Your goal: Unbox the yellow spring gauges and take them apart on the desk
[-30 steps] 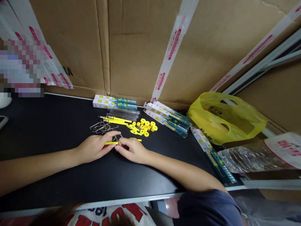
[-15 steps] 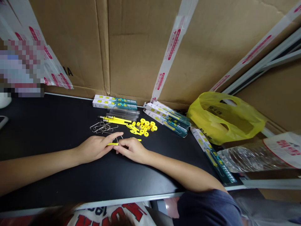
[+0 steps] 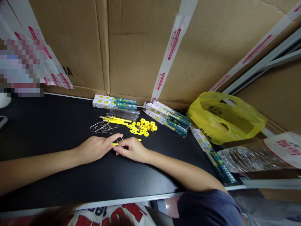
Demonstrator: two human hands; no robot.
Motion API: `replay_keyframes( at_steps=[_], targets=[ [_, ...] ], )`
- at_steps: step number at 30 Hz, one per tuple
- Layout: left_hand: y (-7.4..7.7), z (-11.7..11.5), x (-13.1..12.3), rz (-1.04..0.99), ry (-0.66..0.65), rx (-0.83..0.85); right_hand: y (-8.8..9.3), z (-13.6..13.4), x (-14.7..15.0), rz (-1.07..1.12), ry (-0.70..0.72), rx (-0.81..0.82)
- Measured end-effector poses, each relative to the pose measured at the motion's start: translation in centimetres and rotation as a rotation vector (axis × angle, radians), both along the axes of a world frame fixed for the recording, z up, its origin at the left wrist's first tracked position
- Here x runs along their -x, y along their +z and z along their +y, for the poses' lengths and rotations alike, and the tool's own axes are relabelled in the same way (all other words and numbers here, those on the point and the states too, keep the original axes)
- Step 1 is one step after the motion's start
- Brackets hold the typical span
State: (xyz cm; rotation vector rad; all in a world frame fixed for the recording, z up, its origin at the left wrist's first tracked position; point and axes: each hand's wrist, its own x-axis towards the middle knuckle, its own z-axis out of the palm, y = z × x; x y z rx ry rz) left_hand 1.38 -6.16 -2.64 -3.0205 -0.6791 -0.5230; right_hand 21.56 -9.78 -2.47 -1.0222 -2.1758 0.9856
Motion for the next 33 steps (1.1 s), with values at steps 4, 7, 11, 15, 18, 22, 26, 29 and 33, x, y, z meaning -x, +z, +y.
replay_keyframes(
  at_steps=[4,7,11,15,18,22,26,29,33],
  targets=[
    [-0.20,0.08,0.01,-0.006,-0.016,-0.005,-0.05,0.01,-0.04,-0.016,0.004,-0.009],
    [-0.12,-0.02,-0.05,-0.028,0.002,-0.026,-0.01,0.01,-0.03,-0.012,0.007,-0.013],
    [0.10,-0.22,-0.03,-0.046,0.032,-0.050,0.12,-0.01,0.03,-0.008,-0.004,0.006],
    [0.11,-0.25,0.05,-0.049,0.045,-0.016,0.33,-0.06,0.07,-0.001,-0.012,0.032],
    [0.05,-0.16,0.06,-0.050,0.043,0.002,0.49,-0.11,0.04,-0.001,-0.013,0.048],
    [0.15,-0.07,0.07,-0.015,0.046,0.025,0.47,-0.12,0.02,0.004,-0.003,0.054],
    [0.27,-0.04,0.07,0.019,0.040,0.055,0.11,-0.06,0.12,0.021,-0.045,0.044],
    [0.20,0.01,0.09,0.017,0.032,0.069,-0.10,-0.01,0.19,0.047,-0.075,0.050],
    [0.15,0.06,0.13,-0.005,0.019,0.082,-0.11,0.10,0.07,0.081,-0.064,0.111]
  ],
)
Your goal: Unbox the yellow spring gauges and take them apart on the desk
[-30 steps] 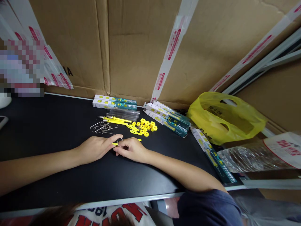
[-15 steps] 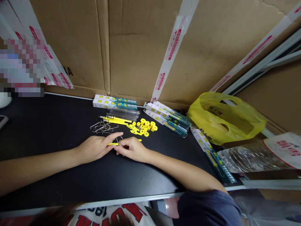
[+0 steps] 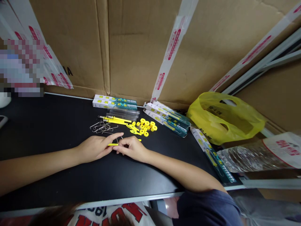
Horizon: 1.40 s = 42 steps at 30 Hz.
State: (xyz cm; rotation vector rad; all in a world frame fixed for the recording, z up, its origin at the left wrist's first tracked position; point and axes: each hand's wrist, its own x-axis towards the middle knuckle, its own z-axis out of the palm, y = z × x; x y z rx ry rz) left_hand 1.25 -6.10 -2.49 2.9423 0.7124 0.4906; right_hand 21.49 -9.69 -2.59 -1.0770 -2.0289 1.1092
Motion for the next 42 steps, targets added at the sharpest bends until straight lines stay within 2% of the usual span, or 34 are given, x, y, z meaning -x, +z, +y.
replay_keyframes(
  at_steps=[11,20,31,36,42],
  targets=[
    [0.21,-0.11,-0.14,-0.023,-0.037,-0.001,0.57,0.27,-0.22,0.082,0.071,0.170],
    [0.25,-0.39,-0.18,0.042,-0.031,-0.165,0.26,0.12,-0.08,0.071,0.059,0.132],
    [-0.25,-0.38,0.02,0.031,-0.064,-0.248,0.19,-0.07,0.08,0.017,0.037,0.081],
    [-0.17,-0.35,0.03,0.014,-0.063,-0.243,0.28,-0.39,0.26,0.021,0.001,0.146],
    [0.19,-0.35,0.03,0.023,-0.084,-0.207,0.58,-0.49,0.22,-0.008,0.005,0.128]
  ],
)
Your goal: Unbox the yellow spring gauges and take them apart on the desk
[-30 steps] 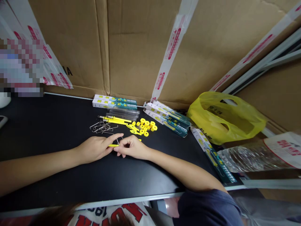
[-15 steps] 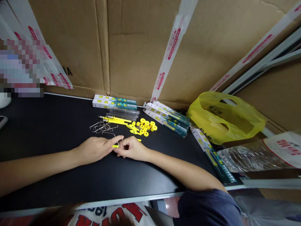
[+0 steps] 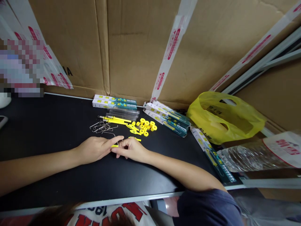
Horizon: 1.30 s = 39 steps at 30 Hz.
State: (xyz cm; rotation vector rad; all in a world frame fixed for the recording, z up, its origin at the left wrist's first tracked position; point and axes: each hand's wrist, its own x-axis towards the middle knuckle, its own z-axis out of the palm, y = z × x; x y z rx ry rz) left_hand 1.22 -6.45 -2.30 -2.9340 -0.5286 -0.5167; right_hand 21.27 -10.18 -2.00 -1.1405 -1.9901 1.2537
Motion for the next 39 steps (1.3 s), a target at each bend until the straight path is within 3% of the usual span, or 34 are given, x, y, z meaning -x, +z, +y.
replay_keyframes(
  at_steps=[6,13,22,29,32,39],
  targets=[
    [-0.1,0.0,-0.1,0.023,0.041,0.019,-0.3,0.1,0.0,0.005,-0.026,0.020],
    [-0.5,-0.2,-0.2,-0.088,0.071,0.021,-0.6,-0.3,0.5,0.071,-0.084,0.019],
    [-0.5,-0.1,-0.2,-0.078,0.042,0.028,-0.6,-0.9,0.8,0.031,-0.132,-0.163],
    [-0.5,-0.1,-0.3,-0.153,0.035,0.017,-0.1,-0.8,1.0,0.146,-0.098,0.084],
    [-0.5,-0.1,-0.3,-0.167,0.033,0.017,-0.1,-0.8,1.2,0.186,-0.097,0.115],
    [-0.5,-0.2,-0.2,-0.136,0.037,-0.019,0.1,-1.6,1.5,0.073,-0.161,-0.066]
  ],
)
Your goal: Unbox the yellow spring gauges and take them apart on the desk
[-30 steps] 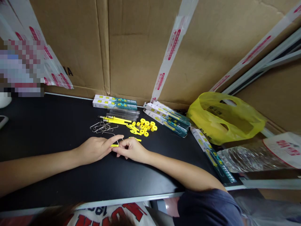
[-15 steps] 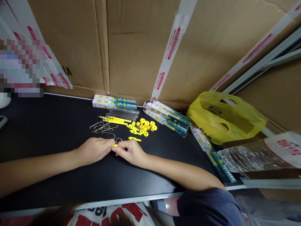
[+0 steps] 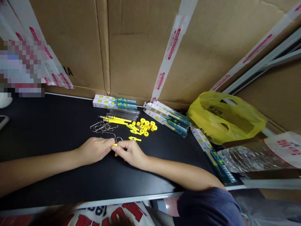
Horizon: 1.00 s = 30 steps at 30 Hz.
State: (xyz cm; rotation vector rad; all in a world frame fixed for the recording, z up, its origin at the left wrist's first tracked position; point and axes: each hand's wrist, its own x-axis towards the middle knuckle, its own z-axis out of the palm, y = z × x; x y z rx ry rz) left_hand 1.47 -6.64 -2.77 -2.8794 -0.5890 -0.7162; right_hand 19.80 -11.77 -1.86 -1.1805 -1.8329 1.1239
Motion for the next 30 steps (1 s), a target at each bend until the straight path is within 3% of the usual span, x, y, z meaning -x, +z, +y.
replay_keyframes(
  at_steps=[8,16,22,30],
  targets=[
    [0.07,0.04,-0.09,0.008,0.008,-0.012,-0.21,-0.06,-0.12,-0.079,-0.009,-0.142],
    [0.20,0.12,-0.01,0.002,0.003,0.055,-0.30,0.46,-0.31,-0.031,0.029,-0.088],
    [0.36,0.06,0.00,-0.036,0.001,-0.016,-0.43,0.58,-0.51,0.006,0.043,0.009],
    [0.24,-0.09,0.07,0.011,0.002,-0.074,-0.56,0.77,-0.56,0.081,0.051,0.013]
  ],
)
